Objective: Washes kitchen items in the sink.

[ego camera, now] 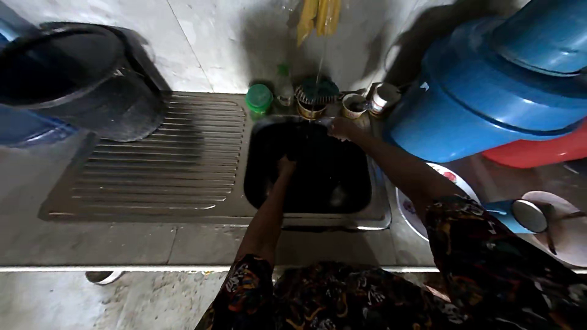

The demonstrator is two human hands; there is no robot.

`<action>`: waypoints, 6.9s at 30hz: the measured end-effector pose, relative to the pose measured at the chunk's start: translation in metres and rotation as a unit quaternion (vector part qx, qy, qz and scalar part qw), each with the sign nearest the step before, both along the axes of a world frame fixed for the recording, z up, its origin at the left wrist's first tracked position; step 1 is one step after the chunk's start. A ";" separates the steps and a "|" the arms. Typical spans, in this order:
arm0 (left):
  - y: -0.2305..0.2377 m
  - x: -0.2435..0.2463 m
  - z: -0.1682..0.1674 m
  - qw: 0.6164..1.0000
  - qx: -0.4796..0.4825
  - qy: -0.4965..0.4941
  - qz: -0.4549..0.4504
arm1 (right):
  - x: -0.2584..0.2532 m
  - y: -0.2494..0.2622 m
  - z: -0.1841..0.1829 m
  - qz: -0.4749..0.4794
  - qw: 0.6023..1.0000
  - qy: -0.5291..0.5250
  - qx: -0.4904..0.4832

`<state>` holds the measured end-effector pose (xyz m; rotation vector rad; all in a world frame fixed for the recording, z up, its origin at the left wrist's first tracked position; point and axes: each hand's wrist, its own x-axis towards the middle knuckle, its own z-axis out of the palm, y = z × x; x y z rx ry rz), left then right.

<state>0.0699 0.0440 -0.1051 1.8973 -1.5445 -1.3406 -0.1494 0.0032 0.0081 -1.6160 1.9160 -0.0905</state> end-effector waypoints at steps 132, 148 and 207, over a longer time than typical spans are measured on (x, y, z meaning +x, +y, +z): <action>-0.081 0.021 0.081 0.791 -0.120 0.587 0.119 | 0.038 0.010 0.007 0.350 0.797 0.158 -0.466; -0.038 0.017 0.050 0.795 -0.097 0.541 0.257 | 0.002 0.037 0.076 0.119 0.919 -0.192 -0.323; -0.001 0.009 0.037 0.865 0.084 0.463 0.173 | 0.050 -0.034 0.135 0.177 0.925 -0.060 -0.332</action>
